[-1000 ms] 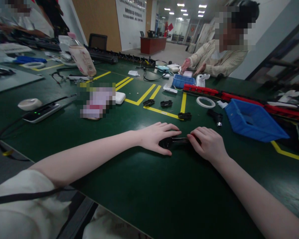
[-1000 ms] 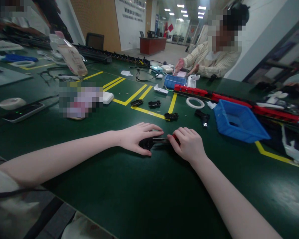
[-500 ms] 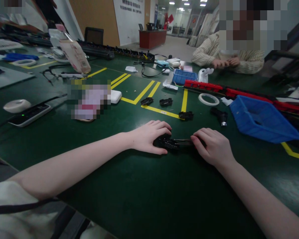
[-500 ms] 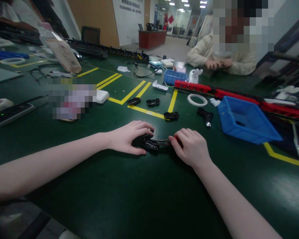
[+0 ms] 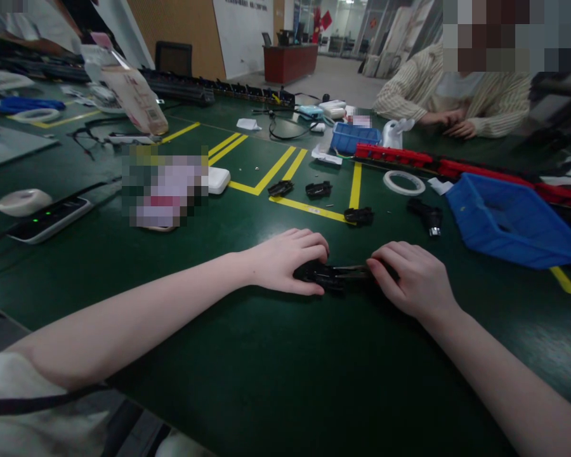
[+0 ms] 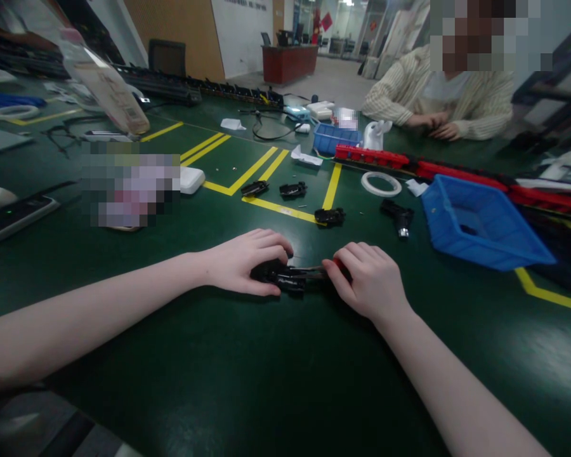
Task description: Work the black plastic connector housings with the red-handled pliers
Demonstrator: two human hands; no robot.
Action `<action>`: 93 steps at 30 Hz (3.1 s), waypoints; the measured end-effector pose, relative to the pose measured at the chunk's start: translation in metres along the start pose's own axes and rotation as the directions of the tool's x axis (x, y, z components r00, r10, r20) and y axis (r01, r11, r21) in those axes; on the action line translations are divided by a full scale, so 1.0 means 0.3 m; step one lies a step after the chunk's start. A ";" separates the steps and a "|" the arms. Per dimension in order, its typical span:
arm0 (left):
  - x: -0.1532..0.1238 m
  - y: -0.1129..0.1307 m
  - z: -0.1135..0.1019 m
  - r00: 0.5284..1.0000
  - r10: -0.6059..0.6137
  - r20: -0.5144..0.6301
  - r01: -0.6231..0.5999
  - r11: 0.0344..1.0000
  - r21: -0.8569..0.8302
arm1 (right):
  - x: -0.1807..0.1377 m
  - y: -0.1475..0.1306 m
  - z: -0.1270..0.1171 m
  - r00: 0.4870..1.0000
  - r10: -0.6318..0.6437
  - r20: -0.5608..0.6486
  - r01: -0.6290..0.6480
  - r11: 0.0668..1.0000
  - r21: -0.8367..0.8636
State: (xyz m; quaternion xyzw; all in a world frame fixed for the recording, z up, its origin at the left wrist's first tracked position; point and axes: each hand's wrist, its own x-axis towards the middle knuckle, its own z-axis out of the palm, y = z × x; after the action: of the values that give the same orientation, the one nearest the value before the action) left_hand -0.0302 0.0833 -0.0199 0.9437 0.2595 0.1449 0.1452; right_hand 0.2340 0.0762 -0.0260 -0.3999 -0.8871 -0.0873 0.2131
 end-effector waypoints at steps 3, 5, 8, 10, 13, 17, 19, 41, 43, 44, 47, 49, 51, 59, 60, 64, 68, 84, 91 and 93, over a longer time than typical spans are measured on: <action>-0.002 -0.006 -0.006 0.999 0.031 0.012 -0.031 1.000 0.002 | 0.000 -0.003 -0.001 1.000 -0.029 0.003 0.029 1.000 -0.004; -0.001 -0.011 -0.012 0.998 0.053 0.021 -0.053 0.999 -0.004 | 0.001 -0.003 -0.001 0.999 -0.038 0.001 0.038 0.999 -0.008; 0.004 -0.017 -0.014 0.998 0.057 0.027 -0.057 0.998 -0.005 | 0.002 -0.002 0.001 0.999 -0.038 0.000 0.038 0.999 -0.013; 0.007 -0.018 -0.011 0.998 0.051 0.026 -0.051 0.999 0.007 | 0.002 -0.001 0.003 0.999 -0.033 0.005 0.033 0.999 -0.019; 0.009 -0.017 -0.002 0.998 0.061 0.017 -0.062 0.998 0.032 | 0.002 -0.003 0.004 0.999 -0.035 0.002 0.035 0.999 -0.016; 0.010 -0.016 0.002 0.998 0.060 0.030 -0.063 0.994 0.095 | 0.003 -0.015 0.003 0.999 -0.051 -0.003 0.051 0.999 -0.010; 0.012 -0.015 0.000 0.997 0.067 0.039 -0.071 0.989 0.128 | 0.004 -0.021 0.002 0.998 -0.069 0.002 0.069 0.998 -0.013; 0.032 0.012 0.019 0.996 0.084 0.042 -0.085 0.996 0.007 | 0.007 -0.058 -0.010 0.987 -0.142 -0.079 0.147 0.988 0.051; 0.031 0.013 0.019 0.995 0.085 0.043 -0.086 0.996 0.015 | 0.006 -0.051 -0.010 0.986 -0.140 -0.094 0.145 0.989 0.042; 0.031 0.013 0.019 0.995 0.087 0.044 -0.088 0.996 0.019 | 0.005 -0.048 -0.010 0.985 -0.140 -0.097 0.144 0.989 0.041; 0.032 0.015 0.018 0.994 0.095 0.045 -0.096 0.995 0.032 | 0.002 -0.037 -0.011 0.987 -0.135 -0.091 0.139 0.989 0.042; 0.032 0.015 0.018 0.994 0.101 0.042 -0.103 0.994 0.033 | 0.001 -0.031 -0.012 0.987 -0.136 -0.081 0.140 0.989 0.048; 0.032 0.014 0.017 0.994 0.104 0.043 -0.105 0.994 0.027 | 0.002 -0.027 -0.014 0.988 -0.138 -0.075 0.143 0.988 0.057; 0.032 0.010 0.018 0.994 0.101 0.044 -0.103 0.994 0.035 | 0.007 -0.032 -0.020 0.978 -0.198 -0.070 0.204 0.975 0.085; 0.032 0.011 0.019 0.994 0.106 0.041 -0.108 0.993 0.038 | 0.007 -0.033 -0.020 0.977 -0.201 -0.068 0.207 0.975 0.083; 0.032 0.012 0.021 0.993 0.111 0.038 -0.112 0.993 0.037 | 0.007 -0.035 -0.018 0.975 -0.212 -0.064 0.216 0.974 0.064; 0.033 0.012 0.020 0.993 0.108 0.039 -0.110 0.993 0.040 | 0.011 -0.040 -0.019 0.974 -0.221 -0.056 0.223 0.974 0.030; 0.031 0.013 0.017 0.993 0.108 0.048 -0.109 0.994 0.031 | 0.006 -0.035 -0.010 0.977 -0.207 -0.059 0.207 0.978 0.009; 0.032 0.013 0.014 0.994 0.091 0.064 -0.093 0.995 0.023 | 0.008 -0.040 -0.017 0.975 -0.218 -0.033 0.218 0.976 -0.010; 0.031 0.013 0.014 0.993 0.093 0.071 -0.096 0.995 0.033 | 0.007 -0.044 -0.019 0.978 -0.210 -0.017 0.210 0.978 -0.019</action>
State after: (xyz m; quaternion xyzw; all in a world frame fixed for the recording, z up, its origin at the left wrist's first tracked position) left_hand -0.0194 0.0843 -0.0205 0.9618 0.2120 0.1143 0.1301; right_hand 0.2246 0.0669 -0.0197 -0.3051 -0.9215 -0.1208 0.2079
